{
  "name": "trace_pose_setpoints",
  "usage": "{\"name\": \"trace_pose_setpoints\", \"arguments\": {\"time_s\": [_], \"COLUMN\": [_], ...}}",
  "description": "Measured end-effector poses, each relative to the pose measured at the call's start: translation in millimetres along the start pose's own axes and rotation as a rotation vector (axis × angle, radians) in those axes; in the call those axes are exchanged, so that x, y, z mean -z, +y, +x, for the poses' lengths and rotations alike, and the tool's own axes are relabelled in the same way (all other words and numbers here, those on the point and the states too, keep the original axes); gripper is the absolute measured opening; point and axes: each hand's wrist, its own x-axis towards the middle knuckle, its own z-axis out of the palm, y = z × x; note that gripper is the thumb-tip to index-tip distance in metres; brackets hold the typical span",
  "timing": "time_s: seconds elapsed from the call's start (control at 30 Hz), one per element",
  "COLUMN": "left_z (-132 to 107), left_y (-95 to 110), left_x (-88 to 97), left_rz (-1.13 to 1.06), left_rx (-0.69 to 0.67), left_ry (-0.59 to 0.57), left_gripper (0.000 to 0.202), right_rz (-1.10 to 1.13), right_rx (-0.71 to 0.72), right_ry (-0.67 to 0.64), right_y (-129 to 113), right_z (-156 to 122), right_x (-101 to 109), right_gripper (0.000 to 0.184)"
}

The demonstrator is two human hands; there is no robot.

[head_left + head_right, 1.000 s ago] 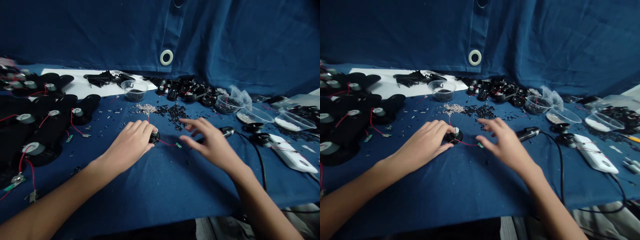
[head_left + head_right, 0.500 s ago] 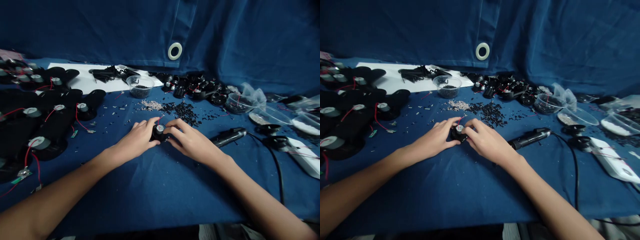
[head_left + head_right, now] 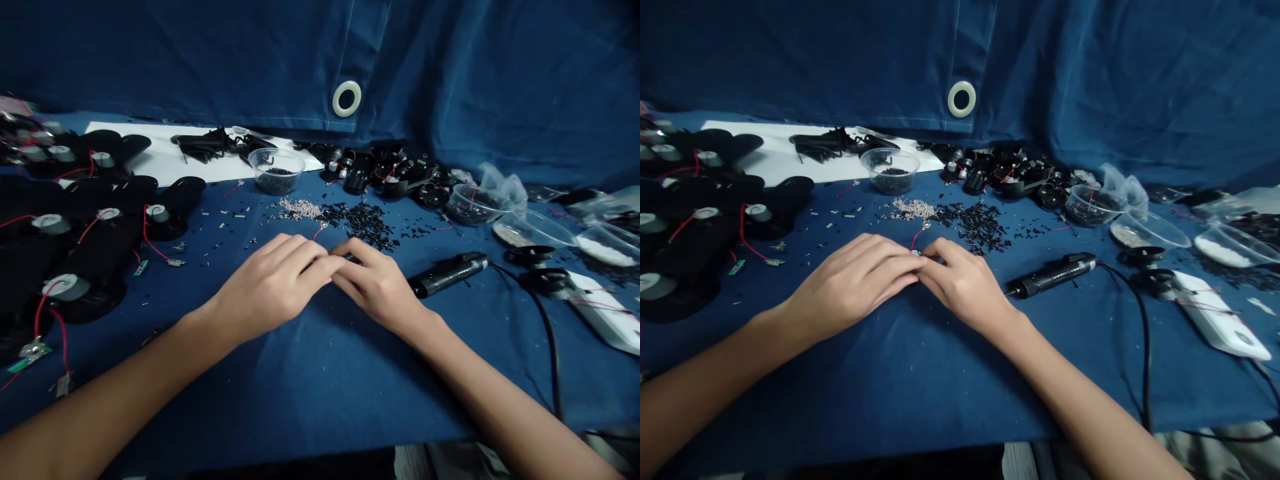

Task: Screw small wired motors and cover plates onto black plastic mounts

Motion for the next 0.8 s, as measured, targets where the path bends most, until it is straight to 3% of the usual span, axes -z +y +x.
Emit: {"name": "trace_pose_setpoints", "arguments": {"time_s": [0.17,0.37,0.47,0.6,0.8], "left_z": [-0.1,-1.2,-0.9,-1.0,-1.7], "left_y": [1.0,-1.0,-4.7,-9.4,-10.7], "left_x": [3.0,-2.1,-3.6,-5.1,-6.7], "left_rz": [-0.006,-0.114,-0.156,-0.188,-0.219], "left_rx": [-0.05,0.117,0.191,0.203,0.218], "left_ry": [0.036,0.105,0.135,0.114,0.123], "left_gripper": [0.013,0.009,0.007,0.006,0.004], "right_rz": [0.104,0.23,0.233,0.193,0.32], "right_rx": [-0.043,-0.141,-0.152,-0.079,-0.176], "right_ry": [0.01,0.081,0.13,0.149,0.269], "right_y": [-7.7,-6.2,-2.9,-2.4,-5.8], "right_z": [1.0,-2.4,-3.9,-1.7,2.5], "right_x": [2.2,-1.8,-3.5,-3.1,-3.0], "right_gripper": [0.018,0.027,0.012,0.012,0.022]}}
